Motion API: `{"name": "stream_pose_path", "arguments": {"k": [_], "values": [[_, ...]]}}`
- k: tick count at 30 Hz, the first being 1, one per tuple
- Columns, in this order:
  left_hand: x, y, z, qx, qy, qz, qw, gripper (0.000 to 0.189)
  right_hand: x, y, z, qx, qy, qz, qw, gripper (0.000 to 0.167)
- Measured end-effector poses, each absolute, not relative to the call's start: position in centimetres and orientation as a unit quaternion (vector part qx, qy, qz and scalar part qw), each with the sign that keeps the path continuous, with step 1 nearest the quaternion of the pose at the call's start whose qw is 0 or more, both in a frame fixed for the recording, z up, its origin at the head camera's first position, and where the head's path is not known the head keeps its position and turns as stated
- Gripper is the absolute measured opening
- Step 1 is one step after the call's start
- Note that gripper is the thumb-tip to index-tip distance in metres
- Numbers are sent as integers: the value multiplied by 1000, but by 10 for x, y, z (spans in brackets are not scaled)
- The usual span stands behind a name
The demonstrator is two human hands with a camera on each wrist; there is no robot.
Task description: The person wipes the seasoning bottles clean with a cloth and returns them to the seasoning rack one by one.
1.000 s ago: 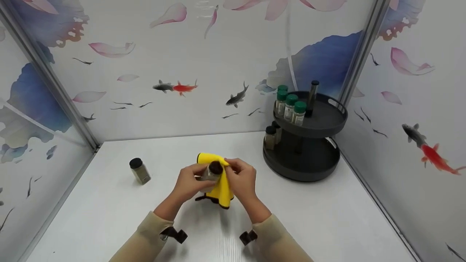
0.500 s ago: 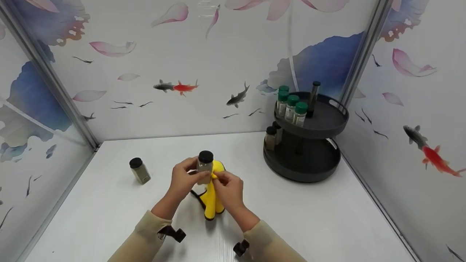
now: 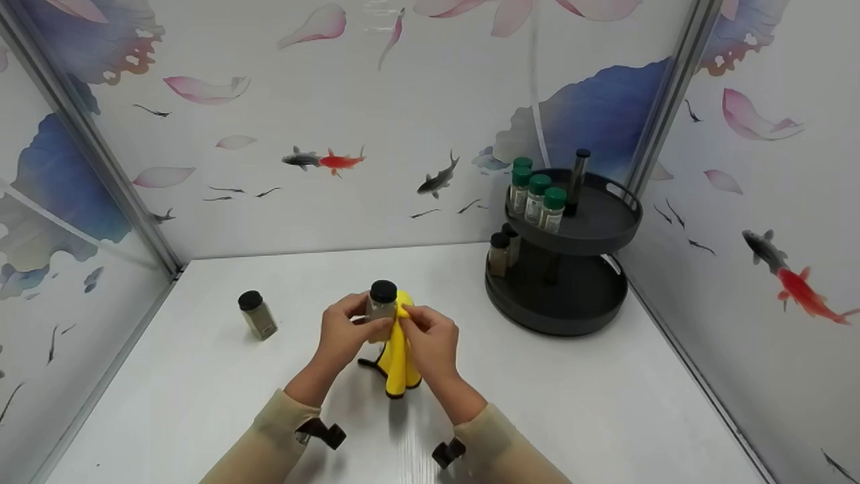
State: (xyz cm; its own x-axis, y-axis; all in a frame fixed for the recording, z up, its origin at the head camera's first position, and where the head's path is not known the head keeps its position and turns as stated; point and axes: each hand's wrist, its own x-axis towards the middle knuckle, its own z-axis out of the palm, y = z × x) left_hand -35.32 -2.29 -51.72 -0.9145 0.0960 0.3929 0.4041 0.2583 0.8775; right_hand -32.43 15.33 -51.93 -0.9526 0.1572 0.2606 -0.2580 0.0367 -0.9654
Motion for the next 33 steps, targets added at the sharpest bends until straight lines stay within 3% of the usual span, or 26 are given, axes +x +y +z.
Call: {"name": "stream_pose_path", "arguments": {"k": [10,27,33], "values": [[-344,-11,-522,-203,-785,-574,113,44,-327,165,-511,39,-695,685,216,22],[-359,-25,-518,-155,-760,-613,152,45,-324,149,-527,57,-775,610,156,16],[-367,-37,-517,-102,-749,-637,149,46,-327,152,-519,76,-783,612,81,15]]}}
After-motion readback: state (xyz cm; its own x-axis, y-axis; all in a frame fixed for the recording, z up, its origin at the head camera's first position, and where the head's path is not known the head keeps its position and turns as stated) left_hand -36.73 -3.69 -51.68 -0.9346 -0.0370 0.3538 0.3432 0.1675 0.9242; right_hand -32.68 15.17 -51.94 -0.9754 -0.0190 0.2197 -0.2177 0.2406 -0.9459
